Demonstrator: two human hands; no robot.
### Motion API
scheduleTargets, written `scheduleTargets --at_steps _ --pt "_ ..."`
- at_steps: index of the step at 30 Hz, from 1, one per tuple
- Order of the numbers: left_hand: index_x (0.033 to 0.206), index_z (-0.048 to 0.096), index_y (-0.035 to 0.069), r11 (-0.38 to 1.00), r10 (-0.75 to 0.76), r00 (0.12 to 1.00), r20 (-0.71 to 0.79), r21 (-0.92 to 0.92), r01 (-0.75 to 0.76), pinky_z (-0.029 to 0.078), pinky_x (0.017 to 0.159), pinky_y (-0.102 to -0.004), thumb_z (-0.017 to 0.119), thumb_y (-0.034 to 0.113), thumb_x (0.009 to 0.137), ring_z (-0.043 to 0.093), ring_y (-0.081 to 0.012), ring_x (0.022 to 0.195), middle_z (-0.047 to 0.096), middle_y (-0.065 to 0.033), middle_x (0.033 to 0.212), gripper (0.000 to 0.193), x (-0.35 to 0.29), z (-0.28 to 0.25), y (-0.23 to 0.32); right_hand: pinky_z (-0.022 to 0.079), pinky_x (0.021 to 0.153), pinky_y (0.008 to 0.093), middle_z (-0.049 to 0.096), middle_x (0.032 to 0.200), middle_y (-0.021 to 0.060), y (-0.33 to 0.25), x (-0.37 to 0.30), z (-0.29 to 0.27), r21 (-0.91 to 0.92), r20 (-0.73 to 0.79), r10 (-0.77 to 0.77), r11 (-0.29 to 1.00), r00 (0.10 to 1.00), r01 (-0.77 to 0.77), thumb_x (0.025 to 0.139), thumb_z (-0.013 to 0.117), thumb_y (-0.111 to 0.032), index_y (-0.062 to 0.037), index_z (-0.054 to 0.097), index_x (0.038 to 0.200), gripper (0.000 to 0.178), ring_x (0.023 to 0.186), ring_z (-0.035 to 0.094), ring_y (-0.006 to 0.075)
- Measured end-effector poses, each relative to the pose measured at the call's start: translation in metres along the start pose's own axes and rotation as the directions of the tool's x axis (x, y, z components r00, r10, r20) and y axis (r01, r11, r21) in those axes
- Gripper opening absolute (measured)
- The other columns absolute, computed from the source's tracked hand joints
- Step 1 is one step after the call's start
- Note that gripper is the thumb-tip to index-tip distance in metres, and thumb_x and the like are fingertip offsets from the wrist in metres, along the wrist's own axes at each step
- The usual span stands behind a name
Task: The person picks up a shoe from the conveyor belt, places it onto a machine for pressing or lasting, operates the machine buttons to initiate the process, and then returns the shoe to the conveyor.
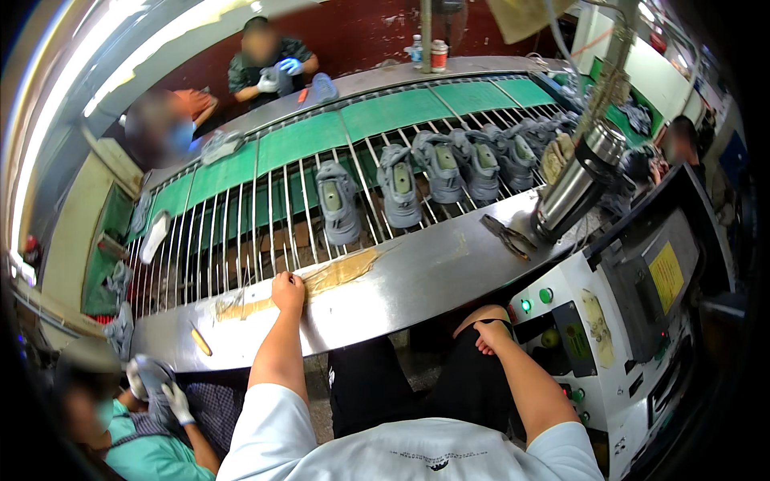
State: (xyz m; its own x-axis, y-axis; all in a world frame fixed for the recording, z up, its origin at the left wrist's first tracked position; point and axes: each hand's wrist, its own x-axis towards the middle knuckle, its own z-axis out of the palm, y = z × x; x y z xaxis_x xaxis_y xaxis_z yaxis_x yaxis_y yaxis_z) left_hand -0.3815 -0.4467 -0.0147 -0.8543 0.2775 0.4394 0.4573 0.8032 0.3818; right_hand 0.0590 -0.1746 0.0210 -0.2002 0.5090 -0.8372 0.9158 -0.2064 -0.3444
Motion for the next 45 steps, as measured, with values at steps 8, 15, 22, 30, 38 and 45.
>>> scheduleTargets --at_steps 8,15,22,30,38,45 --pt "0.078 0.057 0.006 0.974 -0.225 0.964 0.144 0.026 0.224 0.047 0.07 -0.0453 0.059 0.021 0.079 0.06 -0.0333 0.081 0.063 -0.0123 0.08 0.015 -0.002 -0.011 -0.016 0.051 0.06 0.0403 0.065 0.069 0.01 -0.088 -0.007 0.046 -0.368 -0.489 -0.823 0.495 0.289 0.787 0.077 0.066 -0.016 -0.009 0.068 0.089 0.014 0.064 0.064 0.0306" --pt "0.088 0.07 0.009 0.951 -0.261 0.837 0.481 -0.024 0.309 0.051 0.073 -0.041 0.06 0.027 0.079 0.065 -0.0325 0.085 0.069 -0.0129 0.086 0.023 0.055 0.003 0.009 0.049 0.066 0.0433 0.064 0.08 0.0096 -0.188 0.078 0.042 -0.489 -0.5 -0.813 0.55 0.299 0.677 0.079 0.061 -0.016 -0.0079 0.063 0.099 0.022 0.075 0.062 0.0317" --pt "0.087 0.072 0.003 0.945 -0.266 0.739 0.619 0.016 0.328 0.052 0.073 -0.0386 0.069 0.042 0.076 0.068 -0.0301 0.079 0.07 -0.0138 0.082 0.04 0.098 0.043 0.033 0.048 0.068 0.0453 0.062 0.081 0.0106 -0.207 0.099 0.059 -0.582 -0.565 -0.795 0.574 0.222 0.576 0.078 0.06 -0.016 -0.0086 0.055 0.093 0.017 0.078 0.06 0.0338" --pt "0.08 0.074 0.008 0.967 -0.25 0.771 0.586 0.182 0.176 0.053 0.07 -0.0407 0.069 0.04 0.074 0.068 -0.0329 0.078 0.07 -0.0151 0.081 0.033 0.087 0.066 0.045 0.048 0.066 0.0458 0.061 0.08 0.0106 -0.214 0.094 0.059 -0.565 -0.578 -0.78 0.595 0.241 0.572 0.077 0.061 -0.016 -0.0096 0.054 0.09 0.016 0.076 0.06 0.0339" --pt "0.083 0.073 0.009 0.974 -0.224 0.863 0.453 0.135 0.182 0.053 0.068 -0.0405 0.066 0.034 0.077 0.067 -0.0323 0.076 0.069 -0.0128 0.077 0.027 0.077 0.066 0.047 0.048 0.066 0.0452 0.061 0.08 0.0098 -0.217 0.092 0.061 -0.549 -0.589 -0.77 0.603 0.244 0.579 0.077 0.061 -0.016 -0.0102 0.054 0.089 0.015 0.077 0.06 0.0335" --pt "0.082 0.073 0.009 0.973 -0.218 0.856 0.47 0.037 0.228 0.053 0.069 -0.0403 0.066 0.031 0.077 0.067 -0.0315 0.076 0.069 -0.0119 0.078 0.024 0.079 0.063 0.042 0.047 0.065 0.0453 0.061 0.079 0.0096 -0.217 0.09 0.061 -0.546 -0.586 -0.762 0.623 0.276 0.56 0.077 0.061 -0.017 -0.0101 0.053 0.087 0.014 0.076 0.06 0.0332"
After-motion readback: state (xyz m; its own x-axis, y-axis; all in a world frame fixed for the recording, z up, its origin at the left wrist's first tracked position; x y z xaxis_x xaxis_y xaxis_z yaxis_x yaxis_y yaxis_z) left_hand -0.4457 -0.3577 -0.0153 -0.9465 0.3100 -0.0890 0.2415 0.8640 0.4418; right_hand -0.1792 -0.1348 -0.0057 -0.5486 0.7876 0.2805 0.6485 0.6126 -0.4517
